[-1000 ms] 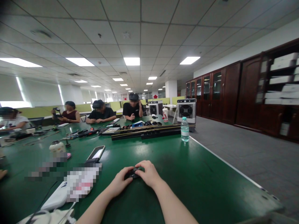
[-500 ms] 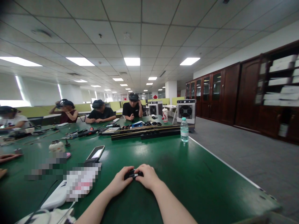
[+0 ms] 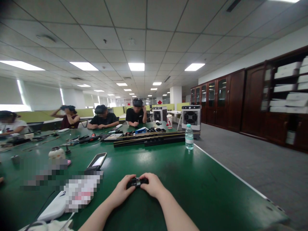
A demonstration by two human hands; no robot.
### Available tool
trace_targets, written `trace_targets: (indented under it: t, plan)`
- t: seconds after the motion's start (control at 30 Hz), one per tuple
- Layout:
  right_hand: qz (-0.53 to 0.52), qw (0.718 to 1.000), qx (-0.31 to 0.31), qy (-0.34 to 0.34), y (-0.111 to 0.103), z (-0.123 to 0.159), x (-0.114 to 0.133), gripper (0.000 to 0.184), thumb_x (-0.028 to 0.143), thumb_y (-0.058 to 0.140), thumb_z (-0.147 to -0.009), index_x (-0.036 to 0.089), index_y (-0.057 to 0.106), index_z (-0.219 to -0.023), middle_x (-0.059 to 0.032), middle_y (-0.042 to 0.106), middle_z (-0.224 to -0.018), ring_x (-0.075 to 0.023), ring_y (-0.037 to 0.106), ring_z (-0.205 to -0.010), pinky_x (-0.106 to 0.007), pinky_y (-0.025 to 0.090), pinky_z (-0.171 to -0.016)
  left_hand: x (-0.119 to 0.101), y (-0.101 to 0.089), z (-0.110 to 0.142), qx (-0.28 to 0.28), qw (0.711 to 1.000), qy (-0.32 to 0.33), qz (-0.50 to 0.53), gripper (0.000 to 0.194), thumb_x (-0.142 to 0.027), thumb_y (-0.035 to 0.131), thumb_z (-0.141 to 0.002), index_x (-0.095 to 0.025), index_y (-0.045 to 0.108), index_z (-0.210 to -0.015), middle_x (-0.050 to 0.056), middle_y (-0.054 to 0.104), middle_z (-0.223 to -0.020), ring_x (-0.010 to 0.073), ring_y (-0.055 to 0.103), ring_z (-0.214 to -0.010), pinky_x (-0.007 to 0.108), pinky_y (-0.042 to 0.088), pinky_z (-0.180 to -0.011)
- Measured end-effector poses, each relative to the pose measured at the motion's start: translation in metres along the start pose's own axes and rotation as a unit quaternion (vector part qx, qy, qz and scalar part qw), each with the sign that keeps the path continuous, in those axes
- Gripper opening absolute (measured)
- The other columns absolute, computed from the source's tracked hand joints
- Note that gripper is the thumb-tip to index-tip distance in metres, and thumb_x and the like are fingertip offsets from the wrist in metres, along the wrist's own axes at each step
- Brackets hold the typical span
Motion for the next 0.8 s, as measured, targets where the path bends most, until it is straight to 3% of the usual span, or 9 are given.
trace_targets:
  t: [0.4,0.63,0.8]
  plan:
    - [0.013,1.000,0.004,0.000,-0.0022,0.0016,0.0048,0.030,0.014,0.062,-0.067,0.022,0.070,-0.094,-0.0035,0.071,-0.098,-0.0217,0.062,-0.097,-0.036,0.045,-0.091,0.0002,-0.0006,0.0006,0.003,1.000,-0.005,-0.009,0.043,-0.019,0.054,-0.075,-0.013,0.057,-0.117,0.012,0.061,-0.118,0.0229,0.057,-0.111,0.033,0.042,-0.100]
    - [0.024,1.000,-0.009,0.003,-0.0004,0.0025,0.0079,0.032,0.025,0.071,-0.063,0.022,0.070,-0.094,-0.0042,0.069,-0.099,-0.0219,0.061,-0.096,-0.034,0.046,-0.088,-0.0035,-0.0017,0.0009,-0.003,1.000,0.010,0.006,0.038,-0.018,0.057,-0.072,-0.019,0.060,-0.111,0.008,0.063,-0.114,0.0222,0.058,-0.108,0.033,0.043,-0.098]
    - [0.055,0.998,-0.013,0.005,0.0037,0.0033,0.0092,0.025,0.024,0.070,-0.065,0.025,0.072,-0.089,-0.0032,0.068,-0.099,-0.0211,0.061,-0.097,-0.033,0.045,-0.090,0.0014,0.0000,-0.0005,-0.012,1.000,0.017,0.022,0.045,-0.018,0.058,-0.070,-0.020,0.059,-0.115,0.008,0.064,-0.116,0.0233,0.058,-0.110,0.035,0.044,-0.099]
Point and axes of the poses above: each hand's wrist, its own z-axis away from the middle knuckle, its own y-axis out of the palm, x = y × z, the point moved 1 cm from there along -z, towards the middle knuckle
